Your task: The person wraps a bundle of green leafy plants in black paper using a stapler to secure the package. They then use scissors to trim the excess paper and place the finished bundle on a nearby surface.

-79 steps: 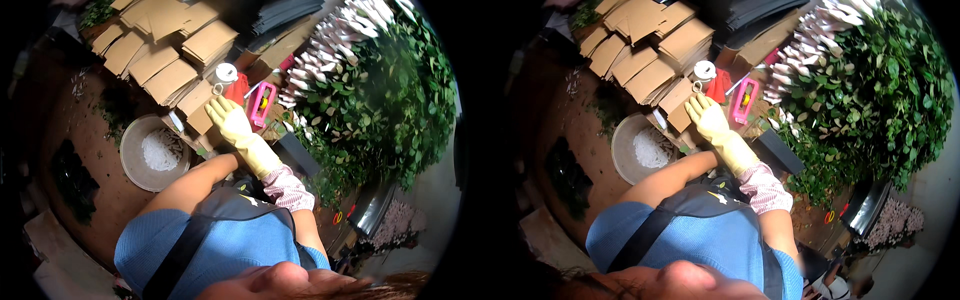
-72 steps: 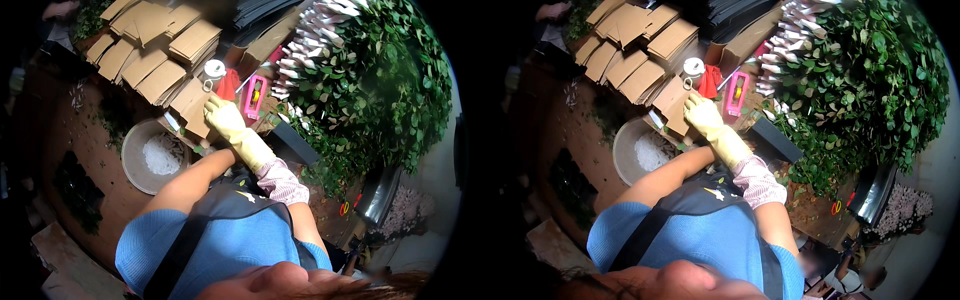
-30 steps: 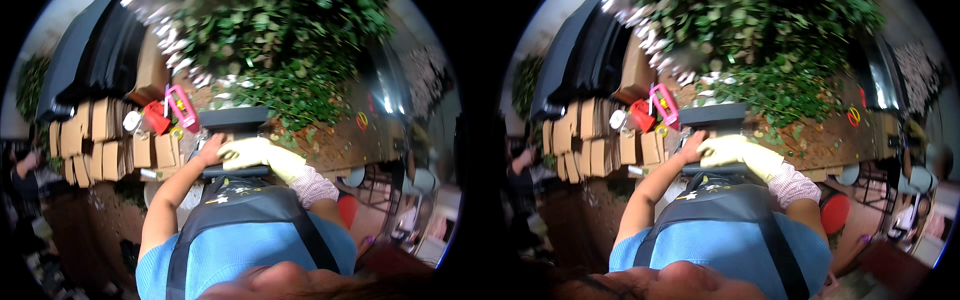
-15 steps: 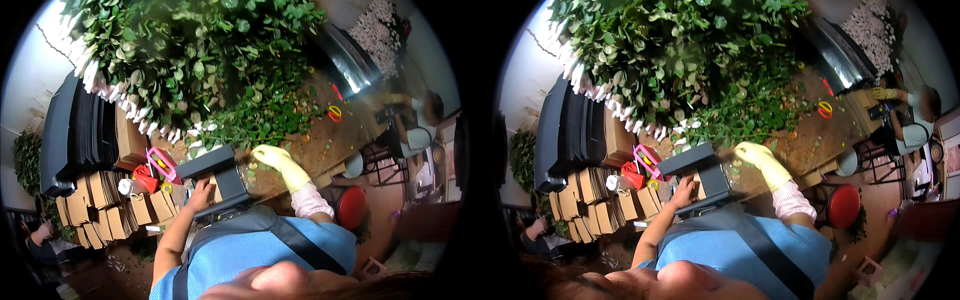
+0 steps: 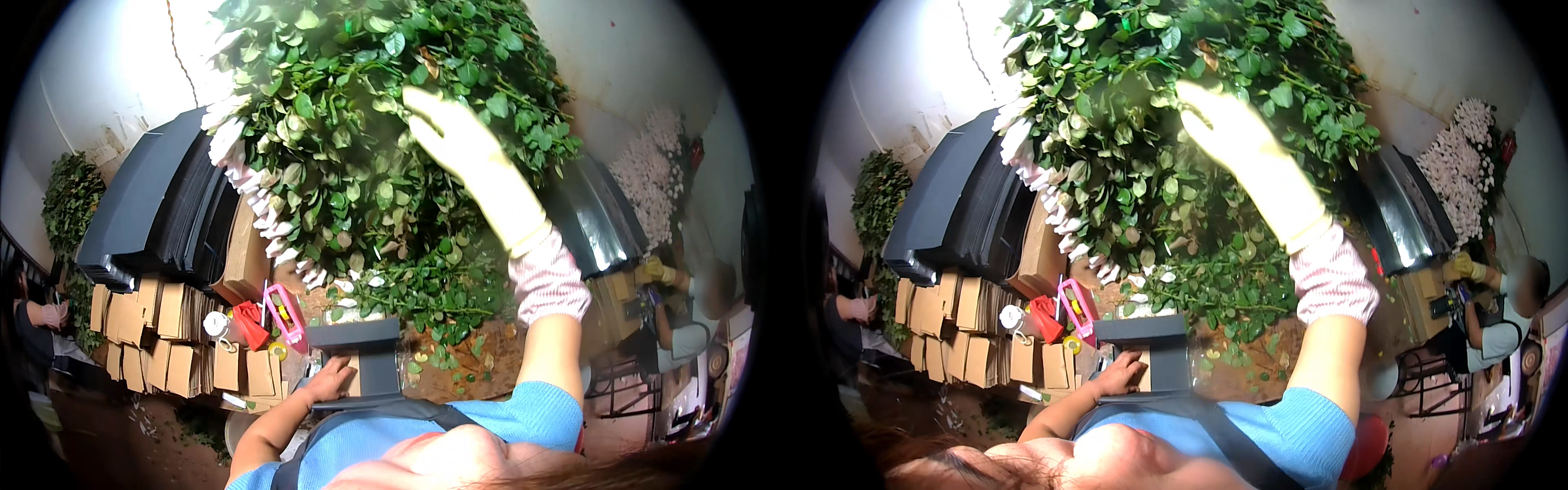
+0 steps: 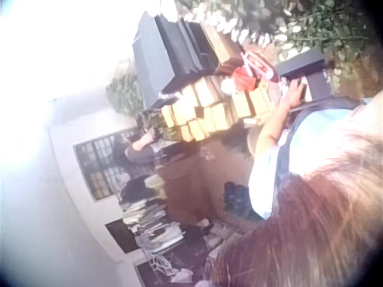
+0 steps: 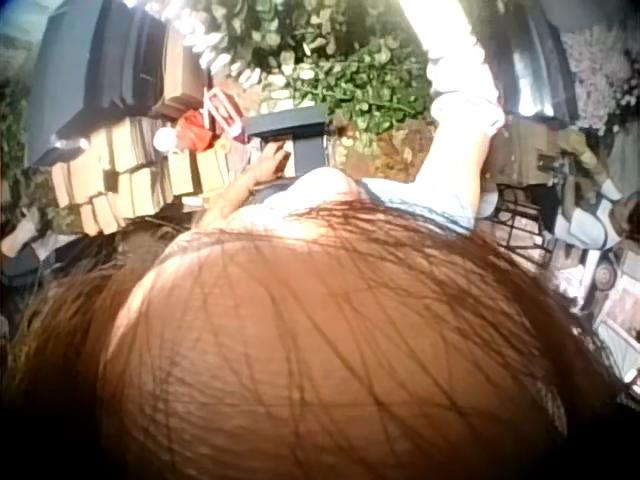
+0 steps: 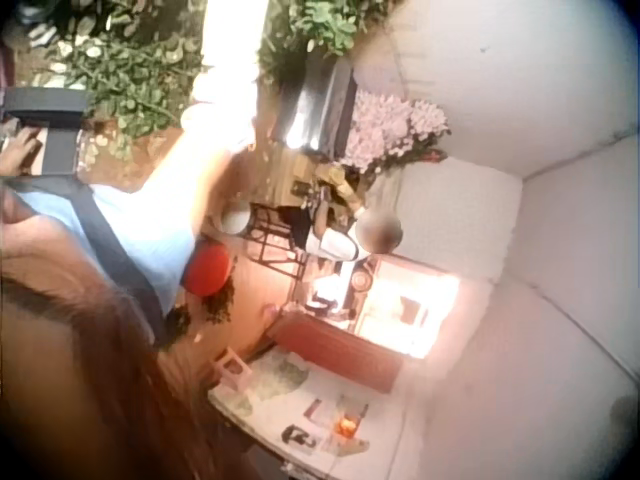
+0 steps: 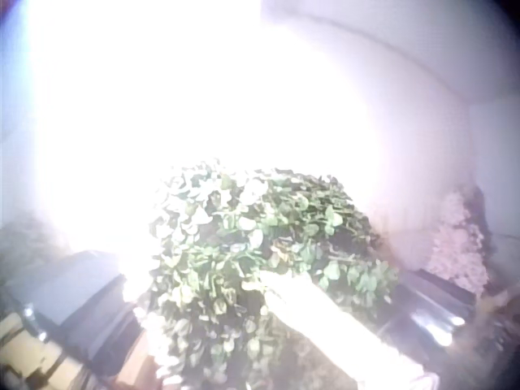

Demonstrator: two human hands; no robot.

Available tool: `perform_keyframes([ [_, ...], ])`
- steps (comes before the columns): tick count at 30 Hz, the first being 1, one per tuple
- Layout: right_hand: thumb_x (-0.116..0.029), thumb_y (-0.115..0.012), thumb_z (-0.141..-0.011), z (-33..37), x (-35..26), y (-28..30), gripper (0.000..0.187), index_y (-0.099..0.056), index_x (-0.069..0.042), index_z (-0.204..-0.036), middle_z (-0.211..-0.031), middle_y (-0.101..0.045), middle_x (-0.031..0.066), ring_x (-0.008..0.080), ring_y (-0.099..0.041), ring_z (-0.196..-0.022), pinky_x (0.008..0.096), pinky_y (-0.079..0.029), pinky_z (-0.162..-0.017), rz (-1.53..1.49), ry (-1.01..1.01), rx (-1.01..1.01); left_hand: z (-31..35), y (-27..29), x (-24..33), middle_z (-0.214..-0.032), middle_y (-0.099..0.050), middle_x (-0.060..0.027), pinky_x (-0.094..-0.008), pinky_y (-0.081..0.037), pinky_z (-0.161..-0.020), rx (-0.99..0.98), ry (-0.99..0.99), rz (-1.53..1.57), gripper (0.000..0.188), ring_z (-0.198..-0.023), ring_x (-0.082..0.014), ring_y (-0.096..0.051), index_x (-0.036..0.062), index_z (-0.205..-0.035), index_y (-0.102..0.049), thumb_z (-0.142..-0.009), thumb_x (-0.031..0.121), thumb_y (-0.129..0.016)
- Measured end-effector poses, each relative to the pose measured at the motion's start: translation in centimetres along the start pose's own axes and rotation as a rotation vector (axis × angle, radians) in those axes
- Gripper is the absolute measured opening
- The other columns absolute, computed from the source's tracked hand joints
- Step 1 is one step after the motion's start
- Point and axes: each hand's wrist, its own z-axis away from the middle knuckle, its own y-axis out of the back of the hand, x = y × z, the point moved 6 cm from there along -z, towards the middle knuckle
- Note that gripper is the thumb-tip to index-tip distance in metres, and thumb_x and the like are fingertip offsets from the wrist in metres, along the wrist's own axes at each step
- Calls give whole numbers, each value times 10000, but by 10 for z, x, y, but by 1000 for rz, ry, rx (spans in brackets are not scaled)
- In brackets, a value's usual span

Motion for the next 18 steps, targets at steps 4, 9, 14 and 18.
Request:
perform_keyframes([
  [4,-293,-706,-911,-126,-47,31,690,-427,-132,-1521,-1437,-530,153,308,-498,-1313,419,-398,-1127,588,420,423,2,2,0,-1512,-408,-245,-481,-338,-1201,-18,16,22,770,-1420,-441,-362,98,-1396,-527,-716,216,-869],
  [9,-251,-825,-750,-211,-62,62,987,-300,-113,-1574,-1626,-303,217,362,-338,-1492,435,-380,-1167,797,-134,14,-8,-1,-3,-1481,-436,-260,-479,-376,-1172,55,-68,71,763,-1380,-458,-406,95,-1376,-537,-687,183,-852],
  [14,-239,-795,-765,-254,-13,40,708,-487,-104,-1387,-1431,-487,185,351,-488,-1343,443,-455,-1072,828,-107,177,1,-12,-9,-1474,-438,-245,-468,-385,-1163,55,-44,59,704,-1386,-445,-404,100,-1368,-545,-720,165,-810],
  [18,-233,-773,-780,-263,-6,38,540,-581,-104,-1268,-1311,-574,161,345,-557,-1261,448,-494,-1014,821,-122,120,-2,-20,-17,-1461,-447,-242,-457,-388,-1159,81,-38,29,659,-1383,-438,-410,101,-1357,-558,-744,162,-792],
])
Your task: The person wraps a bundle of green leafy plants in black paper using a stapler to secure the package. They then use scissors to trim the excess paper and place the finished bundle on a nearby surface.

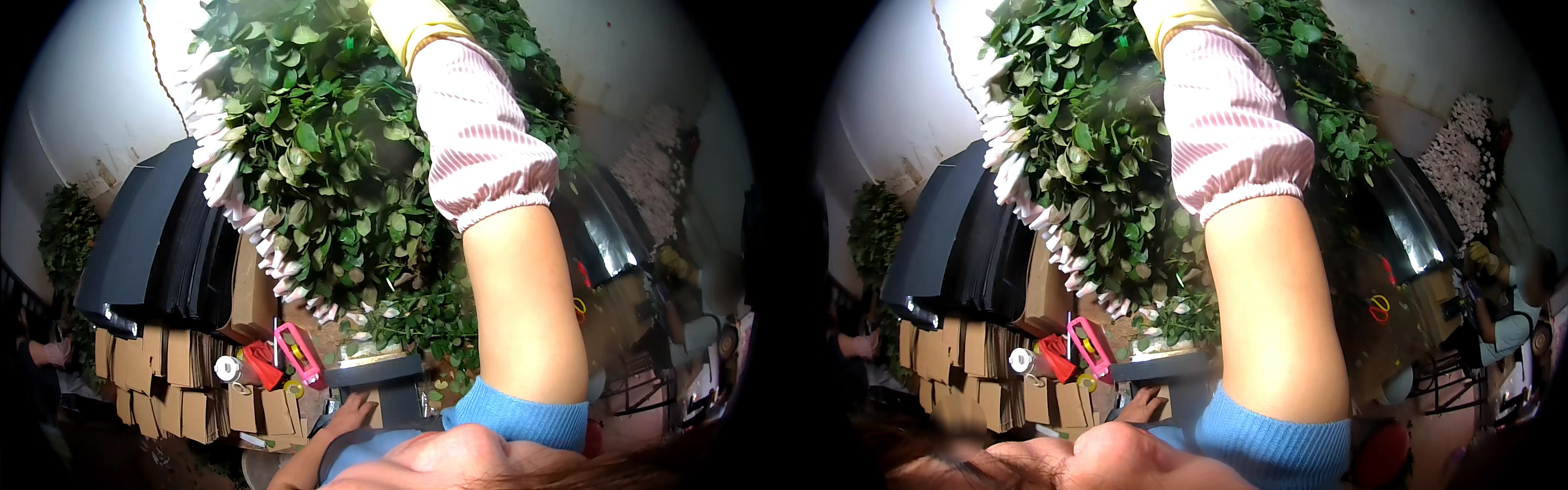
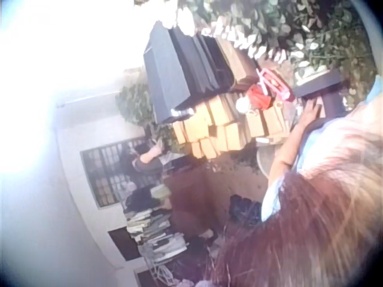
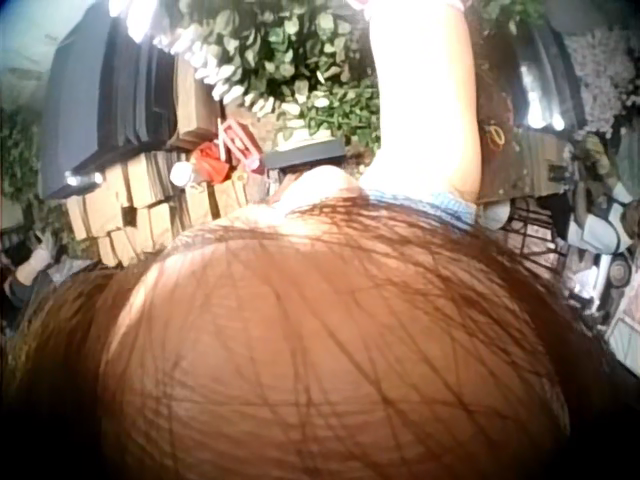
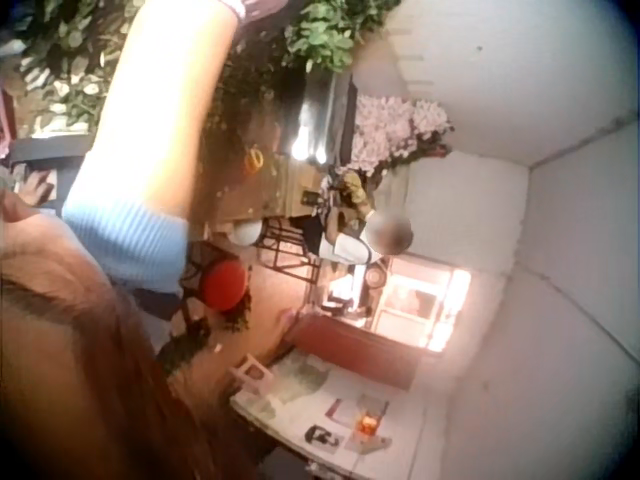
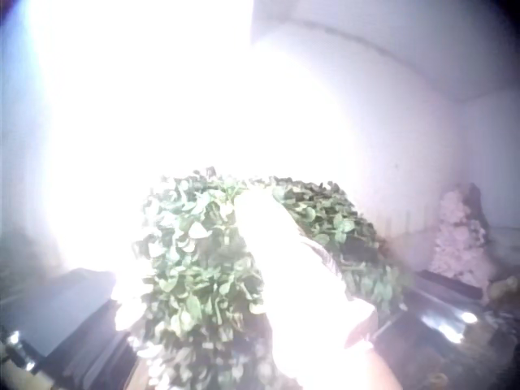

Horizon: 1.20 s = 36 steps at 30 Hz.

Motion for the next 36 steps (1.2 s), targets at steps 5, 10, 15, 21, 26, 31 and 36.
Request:
perform_keyframes([
  [5,-226,-746,-798,8,-2,-16,346,-699,-103,-1118,-1162,-683,132,338,-645,-1157,455,-543,-941,5,27,-16,-1,5,7,-1454,-457,-240,-470,-389,-1150,30,-23,-9,666,-1357,-431,-428,110,-1362,-560,-749,193,-807],
  [10,-209,-691,-840,28,-10,5,201,-784,-108,-986,-1041,-756,113,321,-702,-1089,448,-585,-865,36,31,175,-2,20,16,-1466,-450,-244,-477,-371,-1168,-11,-24,14,736,-1391,-434,-397,117,-1375,-550,-708,194,-850],
  [15,-228,-599,-934,23,24,68,240,-723,-111,-1103,-997,-728,140,269,-724,-901,418,-587,-761,-157,-119,845,-4,19,17,-1491,-422,-256,-477,-358,-1179,-52,-16,5,789,-1388,-446,-391,108,-1401,-525,-699,210,-871],
  [21,-257,-580,-958,94,39,126,236,-673,-112,-1119,-989,-693,134,240,-686,-881,380,-563,-735,198,24,665,-5,13,11,-1502,-411,-250,-467,-353,-1184,-57,-16,-31,798,-1400,-440,-373,105,-1401,-527,-691,227,-871],
  [26,-108,-510,-899,251,46,70,340,-787,-98,-1095,-681,-512,63,251,-494,-582,386,-419,-552,-159,436,680,-6,12,11,-1485,-425,-233,-468,-362,-1176,-34,-24,-28,766,-1382,-430,-388,107,-1373,-547,-688,203,-875],
  [31,-203,-497,-847,374,32,-4,474,-711,-178,-1269,-761,-541,74,282,-565,-673,399,-478,-603,-142,227,311,-8,12,9,-1458,-441,-237,-480,-372,-1164,-3,-63,-36,787,-1361,-444,-405,106,-1366,-546,-664,199,-889],
  [36,-246,-746,-802,517,4,-113,788,-428,-229,-1523,-1487,-375,193,357,-375,-1343,432,-311,-1125,-73,73,-414,-10,20,18,-1477,-424,-237,-472,-373,-1169,-32,-54,-49,785,-1385,-442,-388,94,-1365,-540,-667,199,-883],
])
